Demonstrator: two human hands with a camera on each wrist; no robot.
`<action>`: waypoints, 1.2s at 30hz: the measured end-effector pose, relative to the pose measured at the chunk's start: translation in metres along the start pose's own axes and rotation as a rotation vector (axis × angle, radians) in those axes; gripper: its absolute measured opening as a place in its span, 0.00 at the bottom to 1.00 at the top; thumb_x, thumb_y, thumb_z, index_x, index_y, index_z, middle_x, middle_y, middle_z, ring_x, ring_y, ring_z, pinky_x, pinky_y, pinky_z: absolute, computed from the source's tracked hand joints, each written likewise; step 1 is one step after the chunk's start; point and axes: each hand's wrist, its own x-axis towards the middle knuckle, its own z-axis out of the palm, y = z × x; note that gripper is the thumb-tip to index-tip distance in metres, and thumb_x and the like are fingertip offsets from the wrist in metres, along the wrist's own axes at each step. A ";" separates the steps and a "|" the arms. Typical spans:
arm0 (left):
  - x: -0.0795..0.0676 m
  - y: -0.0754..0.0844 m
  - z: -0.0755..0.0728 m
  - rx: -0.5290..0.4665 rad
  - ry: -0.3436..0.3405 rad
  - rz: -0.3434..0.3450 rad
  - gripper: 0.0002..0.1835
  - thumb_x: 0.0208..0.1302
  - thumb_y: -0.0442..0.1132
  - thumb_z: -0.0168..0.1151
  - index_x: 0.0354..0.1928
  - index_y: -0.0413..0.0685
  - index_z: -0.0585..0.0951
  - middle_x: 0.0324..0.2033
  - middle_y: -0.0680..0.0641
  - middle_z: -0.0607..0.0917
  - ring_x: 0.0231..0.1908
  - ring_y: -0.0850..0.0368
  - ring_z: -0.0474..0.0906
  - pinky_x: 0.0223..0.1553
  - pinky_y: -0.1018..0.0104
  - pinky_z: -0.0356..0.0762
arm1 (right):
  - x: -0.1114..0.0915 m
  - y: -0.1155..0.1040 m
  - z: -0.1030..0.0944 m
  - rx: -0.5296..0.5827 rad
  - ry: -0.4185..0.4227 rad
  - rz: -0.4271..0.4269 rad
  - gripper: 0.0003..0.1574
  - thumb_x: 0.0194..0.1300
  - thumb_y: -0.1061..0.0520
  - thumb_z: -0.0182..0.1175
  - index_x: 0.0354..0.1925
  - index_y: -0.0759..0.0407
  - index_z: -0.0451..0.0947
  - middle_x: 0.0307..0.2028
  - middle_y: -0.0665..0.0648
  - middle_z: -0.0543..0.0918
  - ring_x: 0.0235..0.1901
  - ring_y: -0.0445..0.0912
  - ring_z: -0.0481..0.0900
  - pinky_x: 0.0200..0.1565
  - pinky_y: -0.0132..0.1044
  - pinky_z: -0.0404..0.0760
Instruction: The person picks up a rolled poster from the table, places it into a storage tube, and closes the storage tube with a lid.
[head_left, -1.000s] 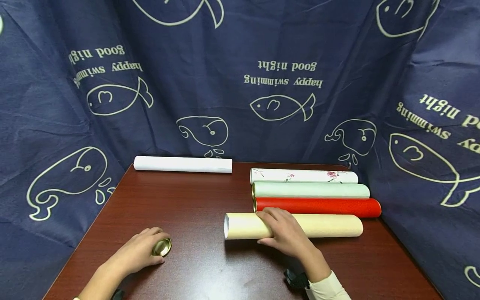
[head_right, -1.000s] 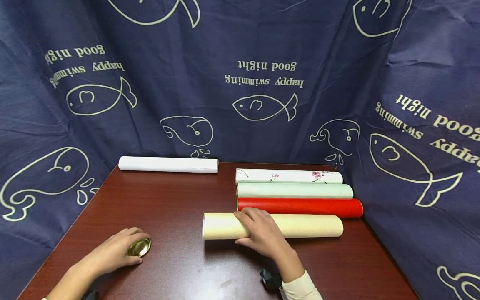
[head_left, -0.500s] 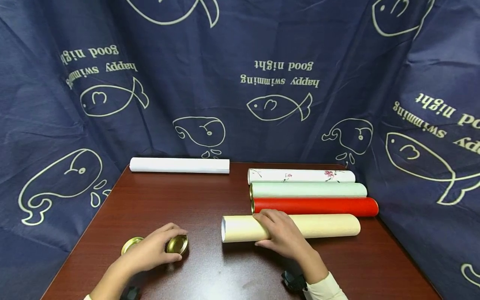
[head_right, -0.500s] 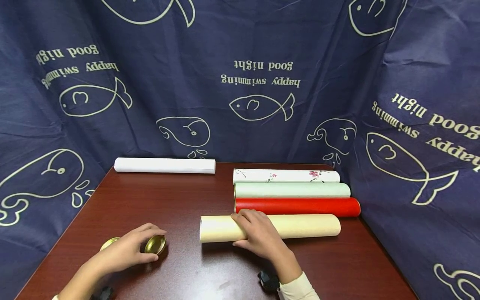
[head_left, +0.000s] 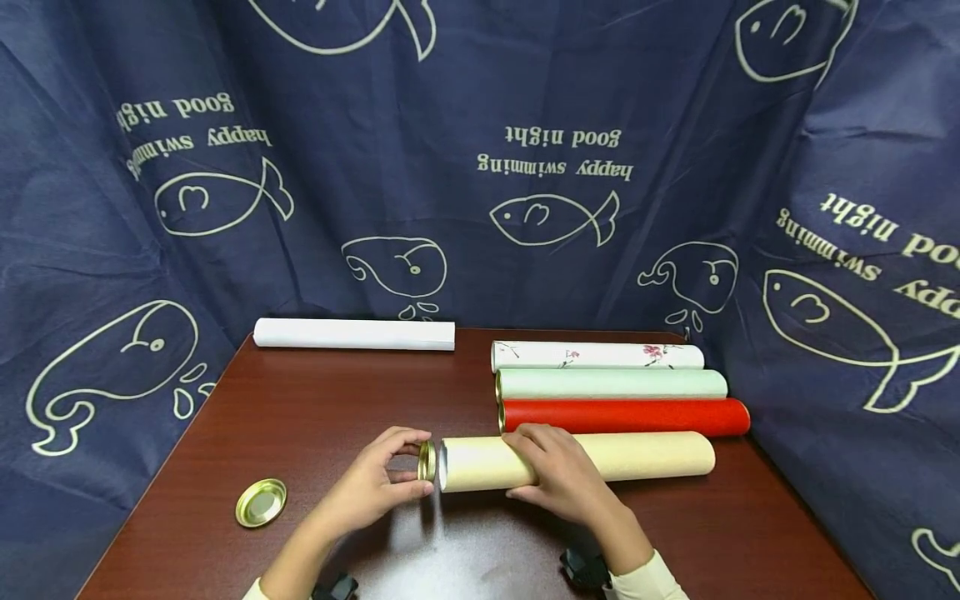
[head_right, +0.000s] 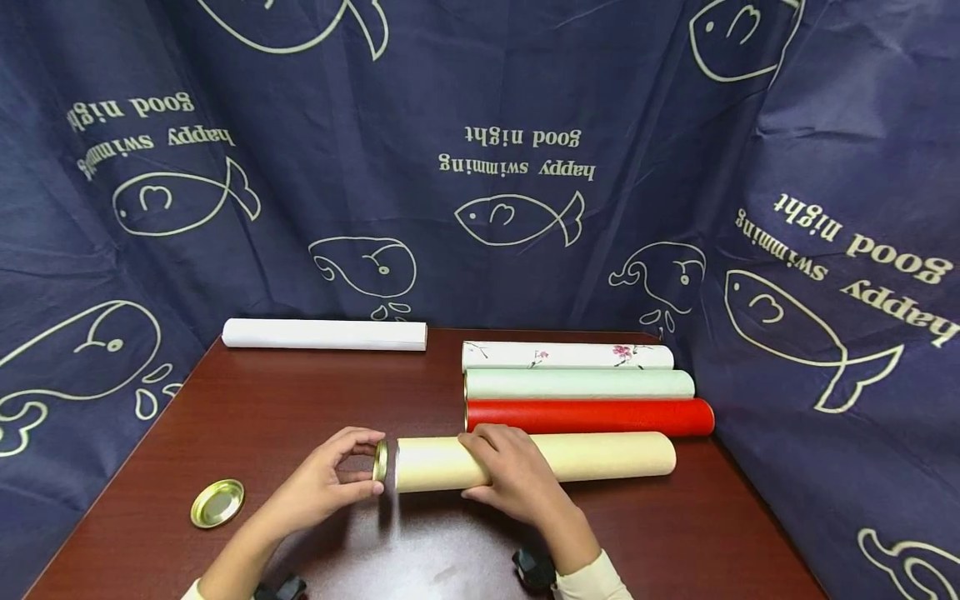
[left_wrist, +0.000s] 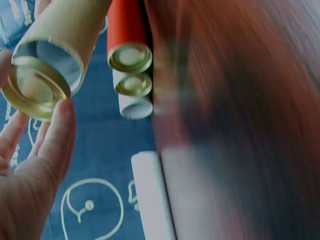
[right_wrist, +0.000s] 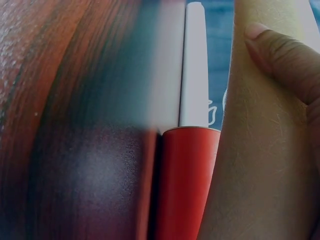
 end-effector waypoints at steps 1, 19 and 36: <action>0.002 0.000 0.004 -0.014 0.005 0.000 0.34 0.55 0.36 0.75 0.63 0.40 0.73 0.59 0.42 0.72 0.58 0.37 0.71 0.51 0.58 0.81 | -0.001 -0.001 0.000 0.003 0.001 0.005 0.50 0.37 0.39 0.81 0.58 0.54 0.76 0.50 0.54 0.79 0.51 0.50 0.78 0.53 0.48 0.77; 0.014 0.007 0.023 -0.070 0.065 0.053 0.36 0.49 0.36 0.79 0.62 0.40 0.76 0.58 0.45 0.74 0.60 0.43 0.72 0.48 0.59 0.82 | -0.001 0.000 -0.003 0.005 0.090 -0.032 0.49 0.37 0.40 0.81 0.56 0.57 0.77 0.50 0.55 0.79 0.50 0.51 0.79 0.51 0.49 0.79; -0.002 -0.006 -0.010 0.432 0.024 0.021 0.28 0.58 0.46 0.74 0.59 0.49 0.78 0.56 0.49 0.78 0.53 0.44 0.76 0.44 0.52 0.81 | -0.033 0.041 -0.013 -0.065 -0.180 0.017 0.50 0.42 0.42 0.80 0.60 0.60 0.74 0.51 0.56 0.80 0.51 0.53 0.79 0.52 0.51 0.77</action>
